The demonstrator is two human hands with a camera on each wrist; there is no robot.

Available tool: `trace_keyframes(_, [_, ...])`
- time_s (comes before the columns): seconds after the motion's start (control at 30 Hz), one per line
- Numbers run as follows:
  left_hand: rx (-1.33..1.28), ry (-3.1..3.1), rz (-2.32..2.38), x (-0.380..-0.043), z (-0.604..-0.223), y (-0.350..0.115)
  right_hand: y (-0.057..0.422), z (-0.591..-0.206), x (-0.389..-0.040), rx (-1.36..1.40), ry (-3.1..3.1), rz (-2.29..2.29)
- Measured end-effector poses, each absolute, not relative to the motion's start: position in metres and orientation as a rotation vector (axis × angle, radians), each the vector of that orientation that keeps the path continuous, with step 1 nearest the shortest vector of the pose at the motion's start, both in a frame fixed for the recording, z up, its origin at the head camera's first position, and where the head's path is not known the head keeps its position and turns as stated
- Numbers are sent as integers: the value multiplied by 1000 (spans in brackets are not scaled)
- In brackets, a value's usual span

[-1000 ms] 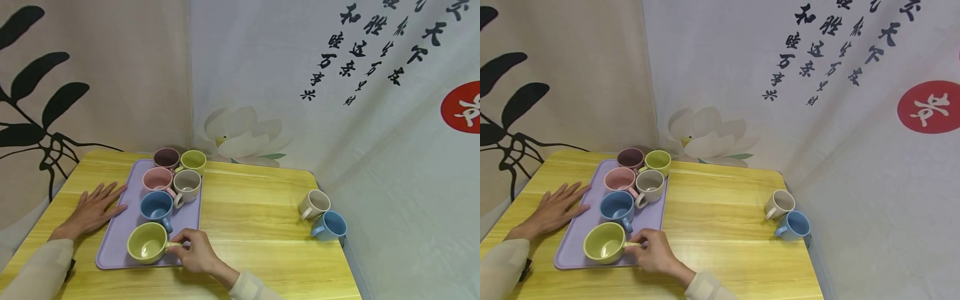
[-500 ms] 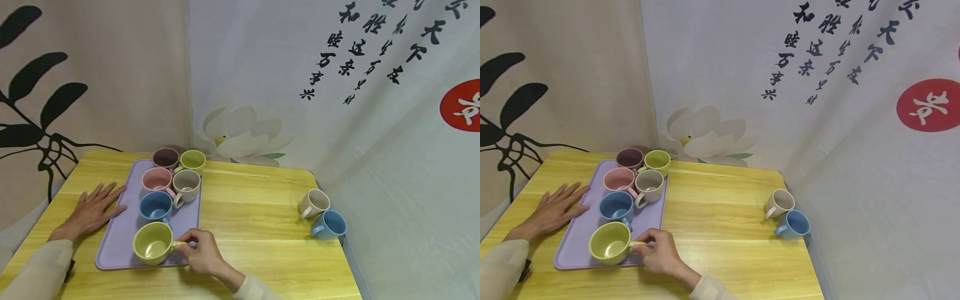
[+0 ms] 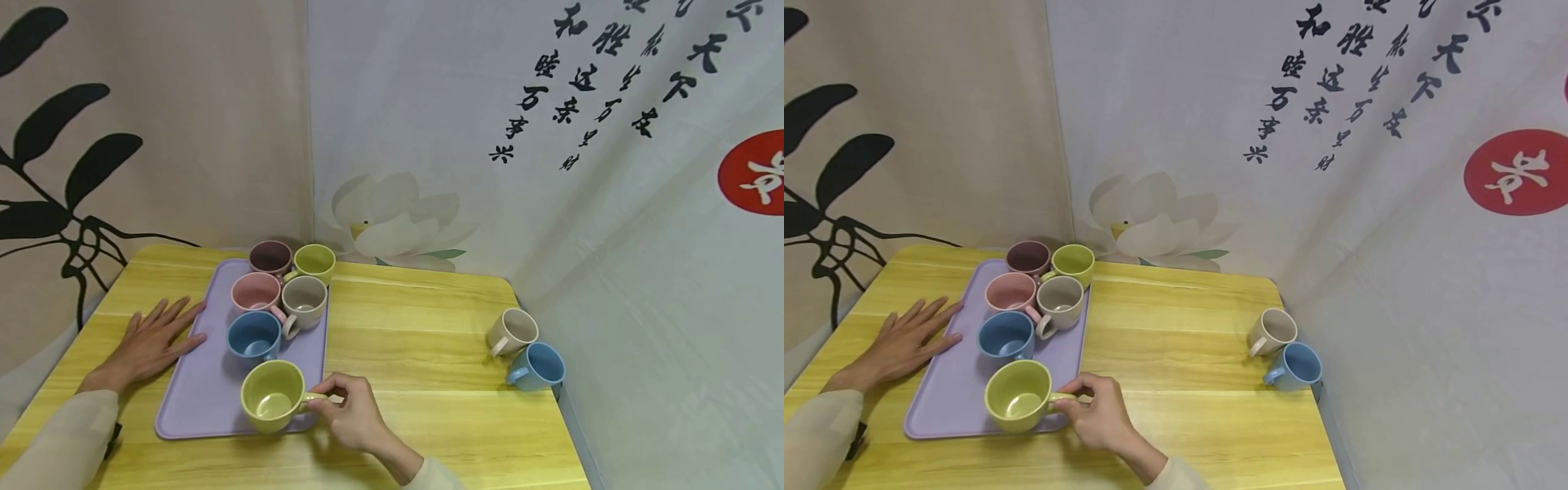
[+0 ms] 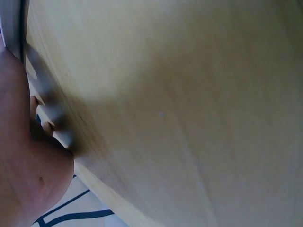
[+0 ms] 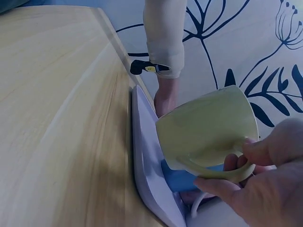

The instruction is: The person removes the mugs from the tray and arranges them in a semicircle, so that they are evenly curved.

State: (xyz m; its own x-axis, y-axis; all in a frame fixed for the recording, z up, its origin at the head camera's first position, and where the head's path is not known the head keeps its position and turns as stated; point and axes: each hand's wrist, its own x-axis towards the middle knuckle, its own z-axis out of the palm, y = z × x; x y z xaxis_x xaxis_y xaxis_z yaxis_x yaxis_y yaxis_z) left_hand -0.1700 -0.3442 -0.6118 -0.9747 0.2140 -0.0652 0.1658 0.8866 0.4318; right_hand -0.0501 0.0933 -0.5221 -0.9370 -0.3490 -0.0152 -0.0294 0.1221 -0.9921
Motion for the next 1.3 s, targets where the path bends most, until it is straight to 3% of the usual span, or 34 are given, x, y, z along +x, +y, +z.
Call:
trace_keyframes(0.6, [295, 2948, 650, -170, -613, -345, 147, -521, -66, -145, 2311, -1888])
trace_keyframes(1.3, [298, 2945, 653, -171, -614, -344, 193, -535, -96, 362, 2200, -2315])
